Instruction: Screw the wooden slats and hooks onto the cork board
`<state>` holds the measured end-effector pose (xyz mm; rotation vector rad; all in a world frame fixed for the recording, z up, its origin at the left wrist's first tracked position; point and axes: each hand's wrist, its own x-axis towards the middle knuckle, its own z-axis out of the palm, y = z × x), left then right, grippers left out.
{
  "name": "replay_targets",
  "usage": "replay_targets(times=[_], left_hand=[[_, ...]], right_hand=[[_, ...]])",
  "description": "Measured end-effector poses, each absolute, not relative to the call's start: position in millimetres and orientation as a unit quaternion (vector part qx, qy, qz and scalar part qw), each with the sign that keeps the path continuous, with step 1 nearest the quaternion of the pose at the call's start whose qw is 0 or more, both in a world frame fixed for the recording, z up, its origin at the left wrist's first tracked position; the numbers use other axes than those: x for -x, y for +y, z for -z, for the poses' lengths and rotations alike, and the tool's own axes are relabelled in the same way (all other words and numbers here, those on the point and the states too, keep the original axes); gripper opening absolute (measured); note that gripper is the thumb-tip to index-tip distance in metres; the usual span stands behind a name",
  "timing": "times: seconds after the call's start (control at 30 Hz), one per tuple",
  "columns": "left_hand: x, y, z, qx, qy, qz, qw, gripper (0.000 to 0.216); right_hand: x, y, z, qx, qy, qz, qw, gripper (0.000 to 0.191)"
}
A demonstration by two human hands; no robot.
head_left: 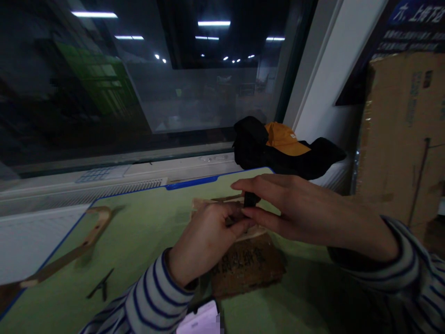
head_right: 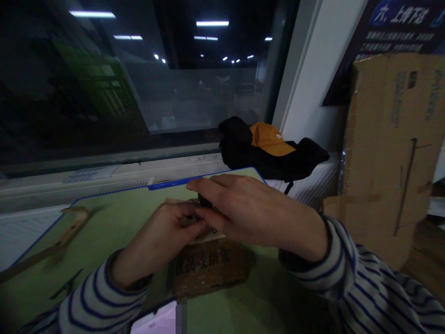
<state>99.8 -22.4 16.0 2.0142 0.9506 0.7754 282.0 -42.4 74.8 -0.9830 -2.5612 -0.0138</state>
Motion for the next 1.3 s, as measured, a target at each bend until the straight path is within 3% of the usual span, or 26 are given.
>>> replay_targets(times=[0.17,0.57,1.3], left_hand=[[-99.7,-20.5,-12.3,-0.778,0.373,-0.298,0.409,0.013],[-98.7,-19.1,-13.2,-0.774,0.368,-0.291,0.424,0.014],[-97.8,-18.3,-15.9,-0.79,0.358,-0.281,0.412,0.014]], right_hand=[[-283.4,-42.4,-78.4,0.341,-0.92,-0.003,0.192,0.027],[-290.7,-45.6,-79.9,0.338,-0.922,0.073,0.175,0.029],[-289.6,-44.3,-81.1,0.343,-0.921,0.062,0.175,0.029]])
